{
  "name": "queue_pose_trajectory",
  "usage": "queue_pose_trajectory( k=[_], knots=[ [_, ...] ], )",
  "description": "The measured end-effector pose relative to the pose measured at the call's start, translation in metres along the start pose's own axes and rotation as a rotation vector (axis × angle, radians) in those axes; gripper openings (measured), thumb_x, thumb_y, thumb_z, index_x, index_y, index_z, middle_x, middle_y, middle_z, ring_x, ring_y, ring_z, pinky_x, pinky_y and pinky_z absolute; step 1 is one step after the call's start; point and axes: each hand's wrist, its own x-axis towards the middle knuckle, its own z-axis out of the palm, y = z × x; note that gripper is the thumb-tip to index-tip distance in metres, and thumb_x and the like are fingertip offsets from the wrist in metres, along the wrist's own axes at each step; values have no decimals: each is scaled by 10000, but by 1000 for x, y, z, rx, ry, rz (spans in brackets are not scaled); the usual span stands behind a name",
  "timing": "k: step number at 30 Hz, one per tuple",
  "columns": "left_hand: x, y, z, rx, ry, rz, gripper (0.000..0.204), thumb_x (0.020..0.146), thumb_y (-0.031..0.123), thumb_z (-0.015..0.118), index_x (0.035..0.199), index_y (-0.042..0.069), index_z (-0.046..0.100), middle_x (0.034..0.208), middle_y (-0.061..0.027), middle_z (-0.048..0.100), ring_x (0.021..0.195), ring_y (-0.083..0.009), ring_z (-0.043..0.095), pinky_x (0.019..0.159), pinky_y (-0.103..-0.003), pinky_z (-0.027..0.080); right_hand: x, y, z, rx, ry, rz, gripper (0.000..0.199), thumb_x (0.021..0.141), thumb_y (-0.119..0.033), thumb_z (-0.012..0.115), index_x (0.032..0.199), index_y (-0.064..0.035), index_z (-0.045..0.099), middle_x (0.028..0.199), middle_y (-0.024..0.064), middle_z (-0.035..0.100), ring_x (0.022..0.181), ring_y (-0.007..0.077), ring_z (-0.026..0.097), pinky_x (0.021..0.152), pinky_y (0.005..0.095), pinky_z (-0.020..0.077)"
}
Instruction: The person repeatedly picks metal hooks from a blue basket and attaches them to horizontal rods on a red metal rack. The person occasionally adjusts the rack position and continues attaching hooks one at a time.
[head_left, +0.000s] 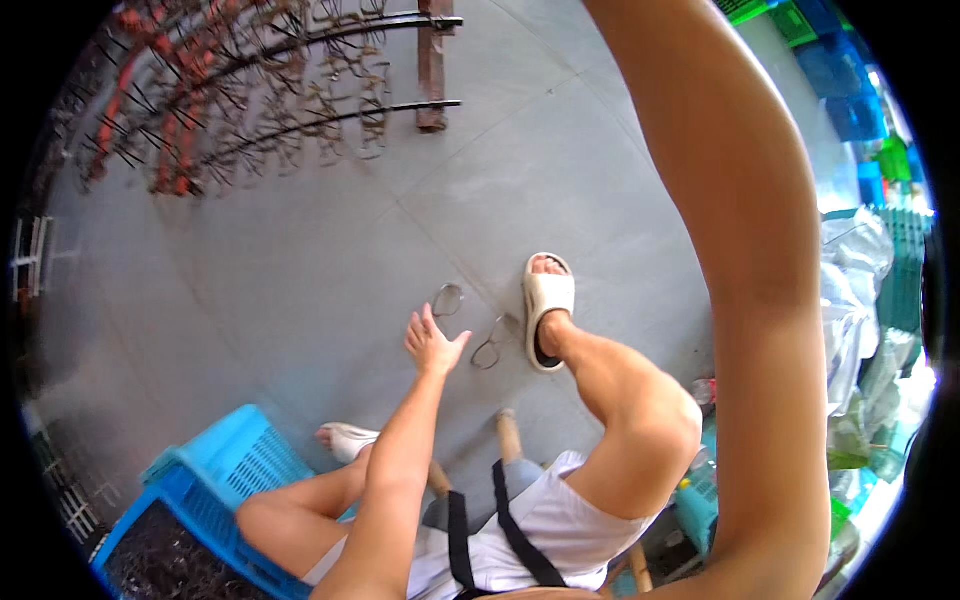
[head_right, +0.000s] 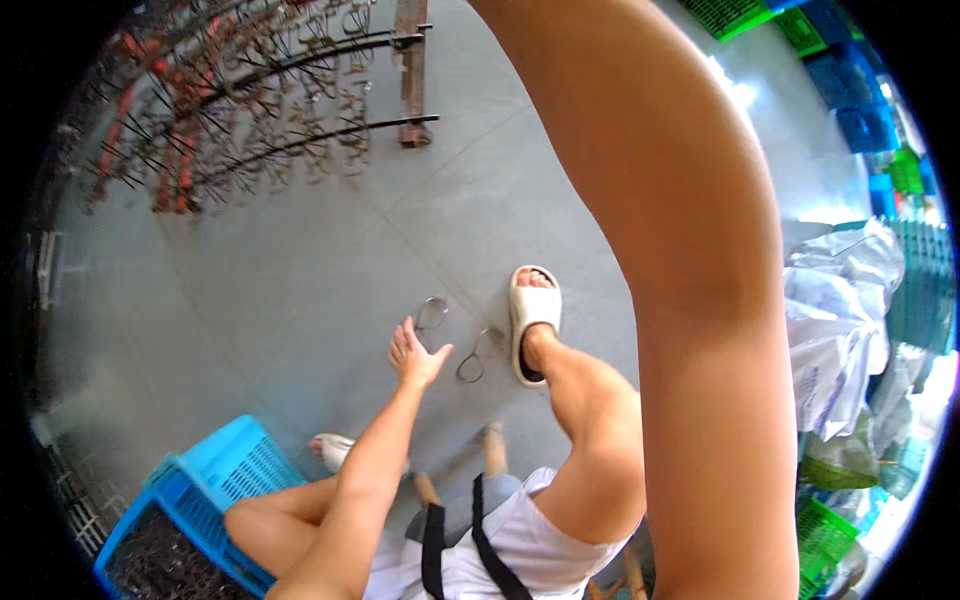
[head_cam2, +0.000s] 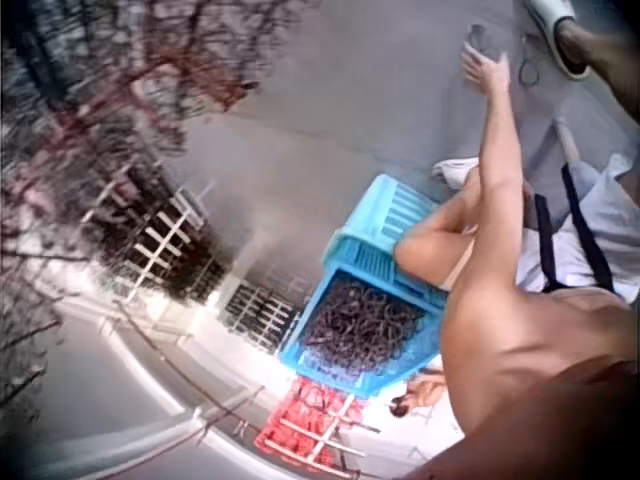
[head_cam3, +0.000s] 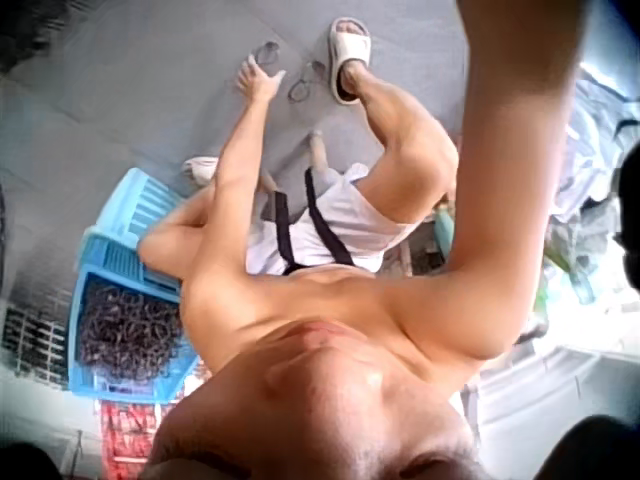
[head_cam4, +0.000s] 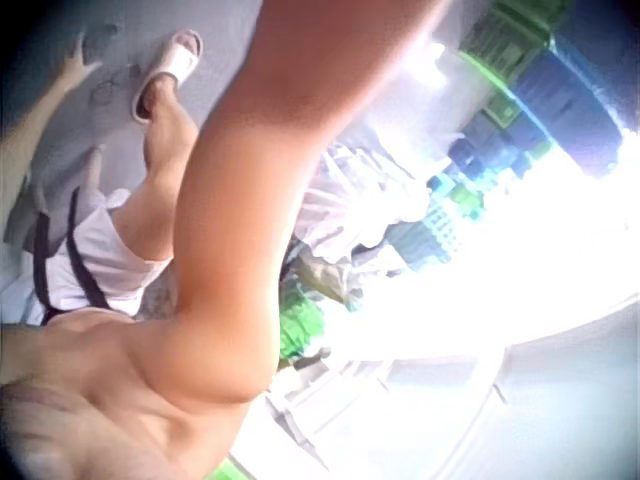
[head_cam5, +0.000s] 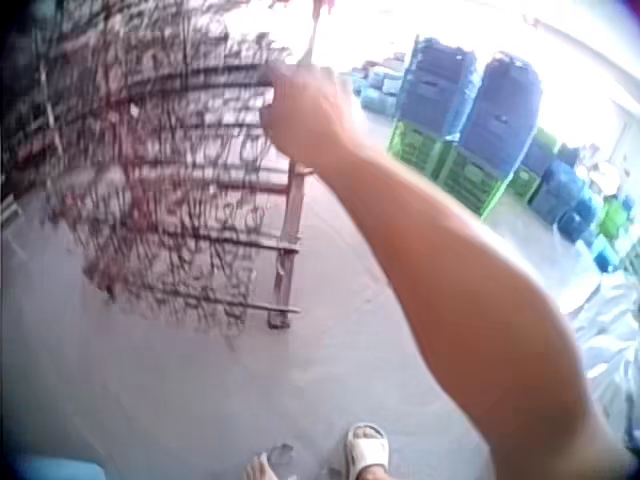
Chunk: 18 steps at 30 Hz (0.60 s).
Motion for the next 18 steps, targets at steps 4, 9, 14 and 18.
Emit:
queue_pose_trajectory(
  k=[4, 9, 14, 18],
  knots=[
    [40, -8, 30, -78, -192, -244, 550, 732, 167, 629, 1213, 40, 395, 1150, -214, 513, 1077, -349, 491, 952, -484, 336, 1, -36, -14, -276, -99, -342, 364, 744, -120, 526, 1107, -96, 550, 1079, 196, 522, 1036, 356, 495, 887, 433, 394],
    [-20, 20, 53, -439, -330, 157, 319, 728, 147, 590, 1033, 78, 527, 959, -194, 576, 896, -396, 567, 757, -452, 482, 32, -67, -53, -595, -163, -728, 377, 747, -156, 540, 1117, -85, 540, 1103, 211, 511, 1055, 365, 482, 902, 439, 381],
    [-30, 13, 82, -124, -383, 190, 264, 734, 182, 622, 967, 80, 549, 909, -136, 594, 963, -344, 526, 760, -497, 463, 76, -110, -129, -1032, -141, -1101, 397, 750, -193, 555, 1127, -74, 531, 1126, 226, 501, 1074, 373, 469, 917, 444, 367],
    [-21, 9, 21, -151, -254, 191, 271, 708, 159, 619, 945, 58, 533, 854, -144, 622, 941, -348, 544, 723, -460, 466, 103, -134, -215, -1424, 8, -1300, 416, 752, -222, 566, 1136, -66, 523, 1145, 239, 492, 1090, 380, 458, 928, 448, 357]
  ],
)
